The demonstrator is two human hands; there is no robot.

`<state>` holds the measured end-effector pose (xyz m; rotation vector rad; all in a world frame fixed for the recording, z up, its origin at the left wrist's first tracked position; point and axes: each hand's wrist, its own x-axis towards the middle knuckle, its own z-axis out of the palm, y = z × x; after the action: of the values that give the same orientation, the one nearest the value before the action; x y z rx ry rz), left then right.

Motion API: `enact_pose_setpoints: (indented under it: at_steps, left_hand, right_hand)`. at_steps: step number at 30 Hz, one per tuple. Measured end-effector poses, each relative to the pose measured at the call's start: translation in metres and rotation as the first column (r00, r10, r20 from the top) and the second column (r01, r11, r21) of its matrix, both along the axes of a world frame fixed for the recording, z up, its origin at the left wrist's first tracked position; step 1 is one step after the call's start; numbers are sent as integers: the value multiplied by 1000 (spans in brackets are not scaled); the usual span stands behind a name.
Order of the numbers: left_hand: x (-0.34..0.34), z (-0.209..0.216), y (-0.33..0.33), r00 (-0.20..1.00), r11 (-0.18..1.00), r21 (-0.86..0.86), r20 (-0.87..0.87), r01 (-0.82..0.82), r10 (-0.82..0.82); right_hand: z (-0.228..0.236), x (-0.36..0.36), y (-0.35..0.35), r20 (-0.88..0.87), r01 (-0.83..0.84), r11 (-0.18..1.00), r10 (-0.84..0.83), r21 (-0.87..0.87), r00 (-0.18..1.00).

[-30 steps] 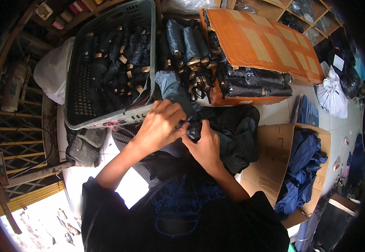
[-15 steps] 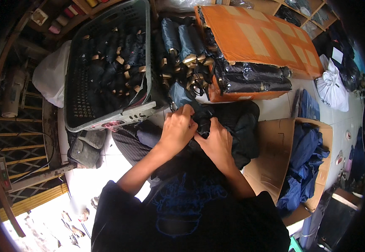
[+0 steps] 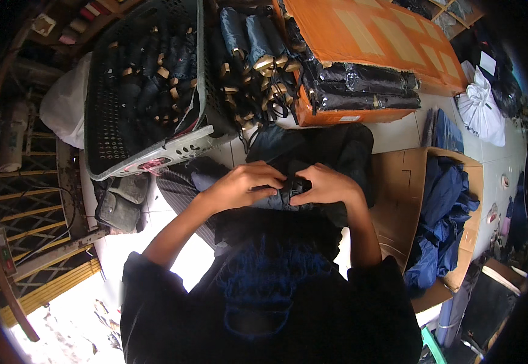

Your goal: The person sits on the floor and repeatedly wraps dark fabric bundles with plastic film, securing them with rubber bands. They handle the bundles one at a time, rolling and tying each before placing them into a nearby basket.

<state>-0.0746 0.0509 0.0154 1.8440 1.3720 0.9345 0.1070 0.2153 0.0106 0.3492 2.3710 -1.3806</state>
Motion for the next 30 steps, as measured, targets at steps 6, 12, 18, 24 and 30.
enact_pose_setpoints:
  at_steps: [6,12,18,24,30]
  left_hand:
    - [4,22,-15,999,984,-178,-54,-15,6]
    - [7,21,-27,996,941,-327,-17,-87,87]
    - [13,11,-38,968,901,-418,156,-114,195]
    - [12,-1,-54,895,916,-383,357,-121,267]
    - [11,0,-57,896,912,-406,382,-56,225]
  right_hand:
    - [-6,-25,11,77,-266,938,289,-222,954]
    - [-8,-54,9,277,-340,897,415,-283,866]
    - [-32,-70,6,220,-439,819,537,-370,814]
    - [-33,-80,1,246,-374,777,547,-506,800]
    - [-40,-84,-7,282,-309,727,567,-614,774]
